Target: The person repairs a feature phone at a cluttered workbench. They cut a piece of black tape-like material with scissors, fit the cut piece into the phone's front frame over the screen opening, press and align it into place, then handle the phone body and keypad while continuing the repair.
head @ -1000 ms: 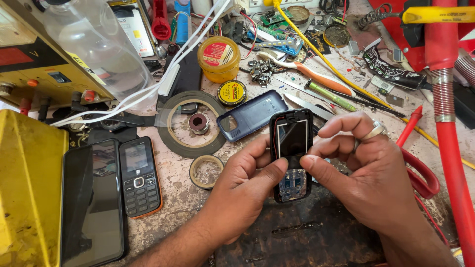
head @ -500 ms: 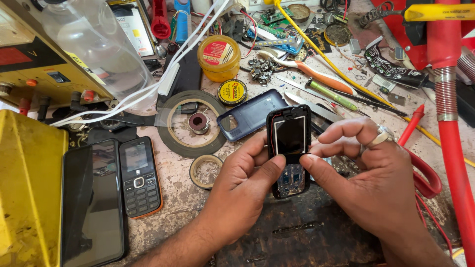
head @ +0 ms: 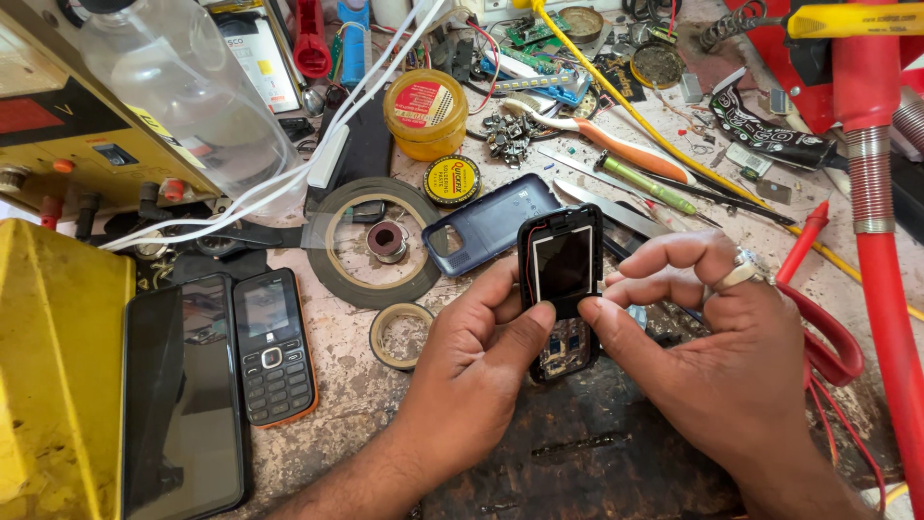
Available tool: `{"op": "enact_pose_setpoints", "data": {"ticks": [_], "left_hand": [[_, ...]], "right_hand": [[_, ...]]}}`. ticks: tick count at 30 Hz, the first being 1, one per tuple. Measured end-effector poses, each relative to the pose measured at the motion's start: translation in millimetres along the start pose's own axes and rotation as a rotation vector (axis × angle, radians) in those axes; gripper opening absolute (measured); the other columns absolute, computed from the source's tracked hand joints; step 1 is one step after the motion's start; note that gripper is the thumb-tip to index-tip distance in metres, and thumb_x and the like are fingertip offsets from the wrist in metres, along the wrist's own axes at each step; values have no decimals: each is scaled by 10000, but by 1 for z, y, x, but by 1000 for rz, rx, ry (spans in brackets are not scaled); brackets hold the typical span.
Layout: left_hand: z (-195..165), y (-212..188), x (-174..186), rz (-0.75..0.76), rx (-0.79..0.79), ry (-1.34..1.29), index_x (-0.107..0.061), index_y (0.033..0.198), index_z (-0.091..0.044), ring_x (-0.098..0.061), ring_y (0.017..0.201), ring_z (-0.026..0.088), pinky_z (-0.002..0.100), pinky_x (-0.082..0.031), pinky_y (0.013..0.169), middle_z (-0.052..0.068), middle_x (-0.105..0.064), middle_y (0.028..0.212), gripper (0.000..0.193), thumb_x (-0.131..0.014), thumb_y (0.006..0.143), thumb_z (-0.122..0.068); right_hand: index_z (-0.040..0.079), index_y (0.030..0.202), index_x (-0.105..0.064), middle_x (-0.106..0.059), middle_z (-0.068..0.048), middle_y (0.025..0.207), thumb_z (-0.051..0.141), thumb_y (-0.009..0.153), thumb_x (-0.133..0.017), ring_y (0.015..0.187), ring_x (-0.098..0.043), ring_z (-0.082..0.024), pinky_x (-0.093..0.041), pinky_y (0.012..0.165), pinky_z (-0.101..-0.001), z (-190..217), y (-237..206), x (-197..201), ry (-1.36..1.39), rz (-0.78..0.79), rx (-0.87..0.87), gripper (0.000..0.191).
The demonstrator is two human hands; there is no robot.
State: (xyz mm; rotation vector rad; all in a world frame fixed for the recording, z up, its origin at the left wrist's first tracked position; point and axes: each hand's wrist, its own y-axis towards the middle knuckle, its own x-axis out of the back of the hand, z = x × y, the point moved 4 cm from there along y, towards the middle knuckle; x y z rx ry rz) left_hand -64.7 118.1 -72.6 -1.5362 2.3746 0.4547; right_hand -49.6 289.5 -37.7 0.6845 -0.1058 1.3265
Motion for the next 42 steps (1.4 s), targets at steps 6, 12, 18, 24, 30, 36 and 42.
{"op": "enact_pose_setpoints", "data": {"ticks": [6,12,18,24,30,36,42], "left_hand": [[-1,0,2,-7,28,17,-532,1449,-23,-587,1146,72,254,-465,982,50,-684,1286,419,-514,1030,-36],[-3,1,2,9,-21,19,-518,1448,-9,-599,1212,79,257,-468,1048,51,-674,1309,418,-503,1031,-28],[-5,3,-1,11,-3,41,-526,1449,-10,-588,1162,67,245,-468,992,51,-676,1290,416,-513,1035,-49],[-6,1,-1,18,-11,57,-529,1443,-7,-584,1143,64,245,-473,971,44,-676,1280,404,-515,1044,-65],[-8,1,-3,31,-31,100,-531,1433,4,-594,1158,70,253,-484,984,55,-674,1272,389,-519,1056,-89],[-11,-1,-6,12,-57,172,-549,1408,-5,-608,1108,58,247,-511,935,44,-691,1220,367,-538,1054,-102],[-16,-3,-5,-17,-51,288,-603,1344,-20,-582,945,29,219,-501,795,7,-699,1082,313,-552,1047,-102]], "right_hand": [[18,992,-561,-717,-41,983,35,796,-826,836,-723,-59,-561,732,-200,0,2,-4,19,1,-27,330],[24,1038,-605,-766,-32,845,50,782,-831,789,-703,-41,-552,720,-193,0,4,-4,-21,-1,-88,343],[24,1026,-616,-776,-30,849,55,785,-837,794,-694,-36,-550,729,-191,3,6,0,-38,-21,-85,329],[41,1036,-619,-782,-32,827,54,780,-836,771,-700,-37,-552,690,-187,3,6,0,-24,-26,-143,337],[43,1038,-617,-761,-33,833,38,776,-832,779,-712,-35,-571,694,-184,5,8,0,24,-36,-118,339],[39,1022,-616,-766,-36,812,37,769,-840,762,-714,-43,-568,676,-193,5,8,2,-18,-40,-130,339],[21,1017,-608,-725,-24,873,34,790,-824,795,-710,-36,-565,687,-181,5,9,2,70,-18,-99,313]]}}
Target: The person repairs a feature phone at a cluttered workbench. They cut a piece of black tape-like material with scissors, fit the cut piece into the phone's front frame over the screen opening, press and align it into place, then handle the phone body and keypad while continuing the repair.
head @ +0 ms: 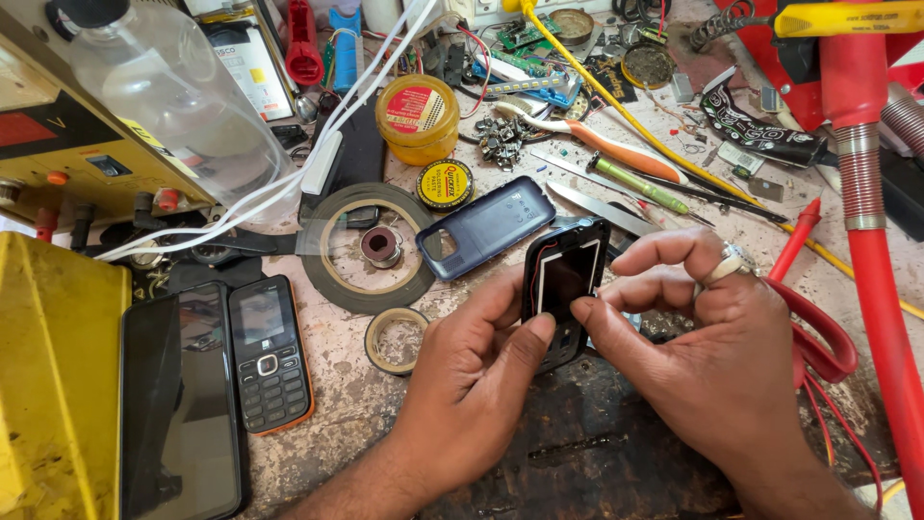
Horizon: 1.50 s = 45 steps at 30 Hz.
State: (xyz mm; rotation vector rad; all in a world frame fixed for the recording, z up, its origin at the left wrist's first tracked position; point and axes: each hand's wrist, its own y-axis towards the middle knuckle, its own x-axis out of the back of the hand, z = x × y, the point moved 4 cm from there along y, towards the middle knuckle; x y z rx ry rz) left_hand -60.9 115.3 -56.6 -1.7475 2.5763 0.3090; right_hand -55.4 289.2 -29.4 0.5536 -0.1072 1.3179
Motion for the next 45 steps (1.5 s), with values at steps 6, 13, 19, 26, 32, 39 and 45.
{"op": "enact_pose_setpoints", "data": {"ticks": [6,13,19,26,32,39,45], "left_hand": [[-4,3,2,-9,-7,51,-617,1323,-32,-537,845,15,211,-472,707,-22,-680,986,299,-556,1039,-102],[-5,4,4,-25,3,162,-642,1313,-42,-502,774,24,216,-447,654,-23,-654,887,298,-573,1033,-118],[0,4,1,28,7,-56,-576,1387,-32,-563,958,18,215,-482,817,-23,-688,1103,353,-545,1044,-106],[11,7,-2,91,139,-441,-520,1473,-54,-611,997,41,244,-529,837,-9,-677,1177,428,-534,1047,-100],[12,1,-1,44,181,-428,-553,1440,-43,-627,919,44,246,-545,763,2,-696,1093,398,-530,1050,-117],[11,1,0,45,156,-434,-529,1477,-50,-614,961,36,234,-526,802,2,-692,1135,431,-533,1051,-109],[18,2,-1,45,171,-454,-509,1480,-10,-640,1016,73,262,-544,872,52,-697,1165,455,-517,1032,-86]], "right_hand": [[18,1012,-617,-735,-26,848,30,788,-826,774,-701,-43,-547,673,-185,-4,2,0,-17,14,-22,306],[21,1031,-608,-729,-28,841,28,787,-824,771,-697,-34,-544,674,-184,-6,3,-1,35,10,-38,326],[34,1058,-609,-708,-25,802,28,779,-847,743,-653,-41,-533,683,-185,-14,2,4,85,31,-38,366],[-3,1094,-653,-679,-33,937,-33,829,-794,837,-643,-66,-547,757,-204,-33,7,9,466,130,-132,302],[-33,1138,-720,-711,-61,939,-7,883,-725,819,-665,-97,-548,742,-227,-36,2,9,486,144,-267,257],[-23,1128,-674,-694,-43,967,-12,848,-776,848,-652,-74,-540,768,-216,-32,4,3,512,171,-196,298],[-3,1117,-640,-682,-29,942,5,834,-784,801,-646,-66,-542,698,-205,-39,4,-1,503,170,-255,317]]}}
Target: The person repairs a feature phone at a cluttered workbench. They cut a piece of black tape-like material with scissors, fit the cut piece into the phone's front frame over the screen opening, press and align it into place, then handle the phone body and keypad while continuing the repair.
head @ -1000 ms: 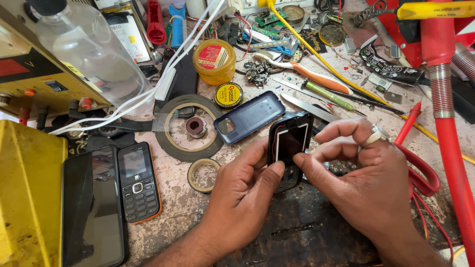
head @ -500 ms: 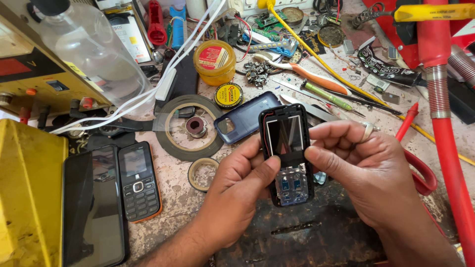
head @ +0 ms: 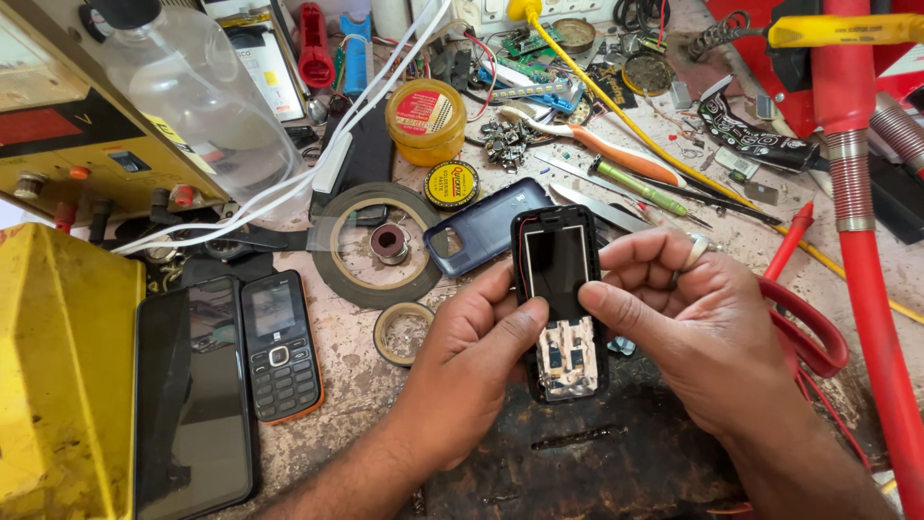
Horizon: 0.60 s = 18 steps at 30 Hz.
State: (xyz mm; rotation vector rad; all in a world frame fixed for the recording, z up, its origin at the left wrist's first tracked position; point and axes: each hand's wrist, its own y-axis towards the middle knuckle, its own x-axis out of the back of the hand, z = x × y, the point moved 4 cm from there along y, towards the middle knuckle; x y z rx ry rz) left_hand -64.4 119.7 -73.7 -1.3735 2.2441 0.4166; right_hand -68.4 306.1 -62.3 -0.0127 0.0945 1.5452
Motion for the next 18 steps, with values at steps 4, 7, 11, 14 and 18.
{"op": "enact_pose_setpoints", "data": {"ticks": [4,7,11,14,18], "left_hand": [[0,3,-1,0,-27,21,-513,1466,4,-631,1075,73,263,-523,938,56,-689,1212,454,-513,1018,-72],[-1,2,-4,12,-78,116,-530,1450,6,-618,1109,68,257,-501,971,54,-686,1232,438,-516,1017,-58],[-3,-1,-5,11,-110,224,-564,1397,17,-626,1110,69,258,-510,968,52,-694,1218,392,-511,1013,-48],[-6,-2,-5,0,-120,259,-580,1374,23,-628,1104,72,259,-509,960,59,-700,1206,371,-514,1014,-43],[-7,0,-6,-5,-128,246,-583,1363,25,-621,1116,74,262,-499,971,69,-696,1216,359,-521,1017,-49]], "right_hand": [[16,1119,-619,-678,-30,939,11,825,-793,795,-649,-64,-546,689,-202,-2,4,-1,44,41,-21,341],[24,1090,-593,-675,-22,955,-14,800,-816,812,-647,-54,-543,715,-193,-3,6,-4,21,48,-8,367],[20,1058,-598,-700,-34,930,-27,789,-811,781,-659,-63,-546,683,-201,-3,5,-4,-35,43,-43,347],[20,1054,-593,-701,-30,939,-30,796,-800,795,-665,-60,-560,707,-200,-2,4,-5,5,73,-28,335],[27,1068,-592,-685,-30,947,-35,797,-807,804,-656,-62,-561,714,-209,-2,6,-4,2,65,1,351]]}}
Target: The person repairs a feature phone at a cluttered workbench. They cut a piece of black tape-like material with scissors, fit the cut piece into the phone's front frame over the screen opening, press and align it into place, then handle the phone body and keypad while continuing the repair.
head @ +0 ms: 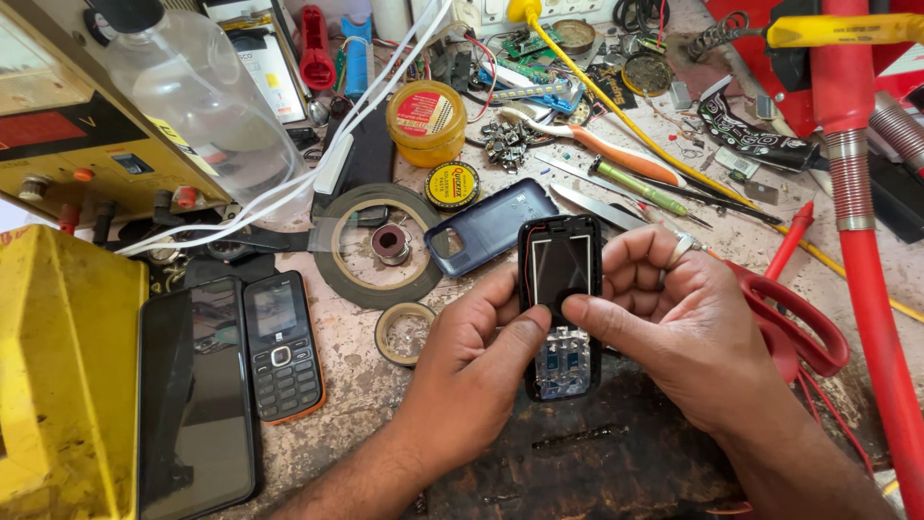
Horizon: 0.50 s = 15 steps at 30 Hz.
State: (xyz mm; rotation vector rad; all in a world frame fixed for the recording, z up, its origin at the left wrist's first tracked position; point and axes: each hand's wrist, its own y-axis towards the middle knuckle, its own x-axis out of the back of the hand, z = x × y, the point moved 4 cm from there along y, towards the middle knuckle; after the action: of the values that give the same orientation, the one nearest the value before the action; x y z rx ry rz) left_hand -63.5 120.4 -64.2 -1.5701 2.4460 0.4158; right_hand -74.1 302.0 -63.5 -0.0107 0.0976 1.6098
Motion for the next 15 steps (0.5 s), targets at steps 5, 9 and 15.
{"op": "enact_pose_setpoints", "data": {"ticks": [5,9,15], "left_hand": [[1,3,3,-7,33,-60,-592,1354,-12,-647,1016,44,227,-534,886,32,-716,1156,388,-613,968,-41],[4,6,7,-61,74,-47,-682,1258,12,-654,878,30,207,-531,757,16,-749,1018,305,-679,957,-35],[6,8,9,-57,89,-60,-694,1238,13,-662,874,39,224,-543,762,16,-752,1001,288,-659,953,-21]], "right_hand": [[2,1127,-630,-686,-43,973,-18,831,-777,825,-651,-80,-555,723,-229,-2,0,4,34,12,-29,331],[-25,1133,-640,-701,-59,984,-27,844,-758,863,-672,-89,-571,774,-233,-2,-2,2,10,58,-9,312],[-24,1135,-645,-704,-62,972,-22,840,-762,843,-671,-91,-564,741,-232,-1,-2,2,-7,22,-16,318]]}}
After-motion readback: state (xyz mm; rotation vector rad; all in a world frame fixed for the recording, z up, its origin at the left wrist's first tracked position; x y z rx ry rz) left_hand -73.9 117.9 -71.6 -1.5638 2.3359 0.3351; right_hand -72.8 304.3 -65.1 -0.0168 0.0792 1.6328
